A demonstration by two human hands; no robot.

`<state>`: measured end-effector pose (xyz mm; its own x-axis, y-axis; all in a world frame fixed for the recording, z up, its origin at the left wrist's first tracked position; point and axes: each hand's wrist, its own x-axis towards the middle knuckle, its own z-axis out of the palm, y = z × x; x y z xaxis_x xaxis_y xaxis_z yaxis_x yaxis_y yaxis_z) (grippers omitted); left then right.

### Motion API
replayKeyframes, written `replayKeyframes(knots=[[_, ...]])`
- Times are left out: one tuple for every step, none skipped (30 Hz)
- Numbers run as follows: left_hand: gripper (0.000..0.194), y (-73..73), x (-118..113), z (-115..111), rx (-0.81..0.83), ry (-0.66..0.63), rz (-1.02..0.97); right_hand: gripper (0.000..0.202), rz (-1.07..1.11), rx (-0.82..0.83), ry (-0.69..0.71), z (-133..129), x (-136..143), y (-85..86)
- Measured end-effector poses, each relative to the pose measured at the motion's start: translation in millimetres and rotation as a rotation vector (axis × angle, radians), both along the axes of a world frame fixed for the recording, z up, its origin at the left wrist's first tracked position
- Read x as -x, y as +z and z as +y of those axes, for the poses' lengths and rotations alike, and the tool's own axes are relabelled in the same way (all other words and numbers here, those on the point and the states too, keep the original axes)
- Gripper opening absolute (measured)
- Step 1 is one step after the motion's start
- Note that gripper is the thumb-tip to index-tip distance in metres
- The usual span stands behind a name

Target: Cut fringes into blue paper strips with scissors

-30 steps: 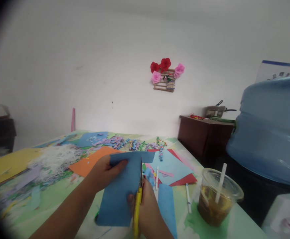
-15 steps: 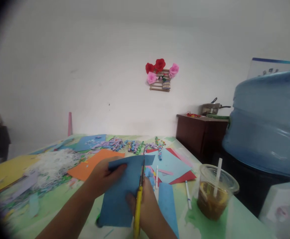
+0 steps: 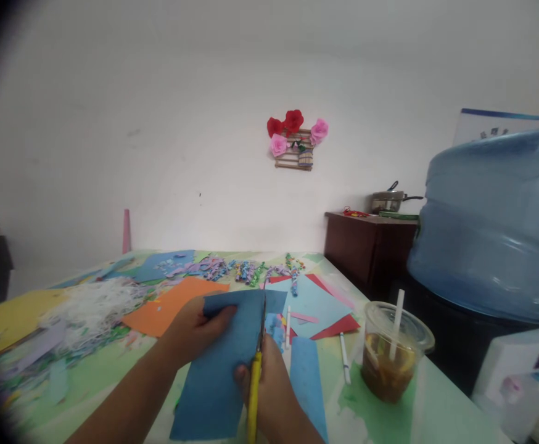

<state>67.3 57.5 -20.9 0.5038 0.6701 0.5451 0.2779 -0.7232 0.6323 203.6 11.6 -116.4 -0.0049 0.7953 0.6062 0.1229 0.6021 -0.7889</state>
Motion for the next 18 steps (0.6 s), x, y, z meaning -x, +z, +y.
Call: replayKeyframes(knots=[[0.022,-0.5,-1,0,0.015,-0.002,-0.006,0.059,0.000,-0.016,-0.003,1,0,-1.4],[0.022,-0.7,-1,-1,0.029,-0.004,-0.012,0.058,0.001,-0.032,-0.007,1,0,-2.9],[0.022,-0.5,-1,-2,0.043,-0.005,-0.020,0.056,0.003,-0.048,-0.013,2,-1,-4.3],[0.022,-0.1,-1,-3,0.056,-0.004,-0.028,0.052,0.005,-0.062,-0.017,2,-1,-5.8],[0.021,0.5,-1,-4,0.070,-0.002,-0.037,0.047,0.007,-0.071,-0.021,2,-2,-7.4],[0.021,1.2,-1,-6,0.086,0.000,-0.047,0.041,0.008,-0.076,-0.024,3,-2,-8.9],[0.022,1.7,0,-7,0.102,0.002,-0.056,0.036,0.009,-0.077,-0.027,3,-3,-10.5],[0.022,2.0,0,-8,0.120,0.003,-0.065,0.032,0.011,-0.071,-0.031,3,-3,-12.0],[0.021,1.7,0,-8,0.139,0.004,-0.075,0.030,0.012,-0.059,-0.035,4,-3,-13.4],[0.020,0.9,0,-8,0.160,0.006,-0.085,0.028,0.014,-0.042,-0.042,4,-3,-14.8],[0.020,-0.6,-1,-8,0.183,0.009,-0.096,0.026,0.017,-0.019,-0.049,5,-4,-16.1],[0.019,-2.7,-2,-7,0.207,0.016,-0.109,0.025,0.020,0.008,-0.057,5,-4,-17.6],[0.020,-5.2,-2,-7,0.233,0.025,-0.124,0.024,0.023,0.039,-0.064,6,-4,-19.2],[0.021,-8.1,-3,-5,0.260,0.038,-0.139,0.023,0.028,0.073,-0.070,8,-5,-20.9],[0.023,-10.9,-3,-3,0.285,0.054,-0.155,0.023,0.036,0.109,-0.079,9,-6,-22.9],[0.025,-13.4,-1,-1,0.310,0.072,-0.172,0.022,0.048,0.147,-0.091,11,-7,-24.8],[0.027,-15.2,2,2,0.335,0.092,-0.183,0.022,0.067,0.186,-0.105,13,-7,-26.7],[0.030,-16.3,8,5,0.357,0.120,-0.190,0.023,0.096,0.224,-0.120,14,-8,-28.1]])
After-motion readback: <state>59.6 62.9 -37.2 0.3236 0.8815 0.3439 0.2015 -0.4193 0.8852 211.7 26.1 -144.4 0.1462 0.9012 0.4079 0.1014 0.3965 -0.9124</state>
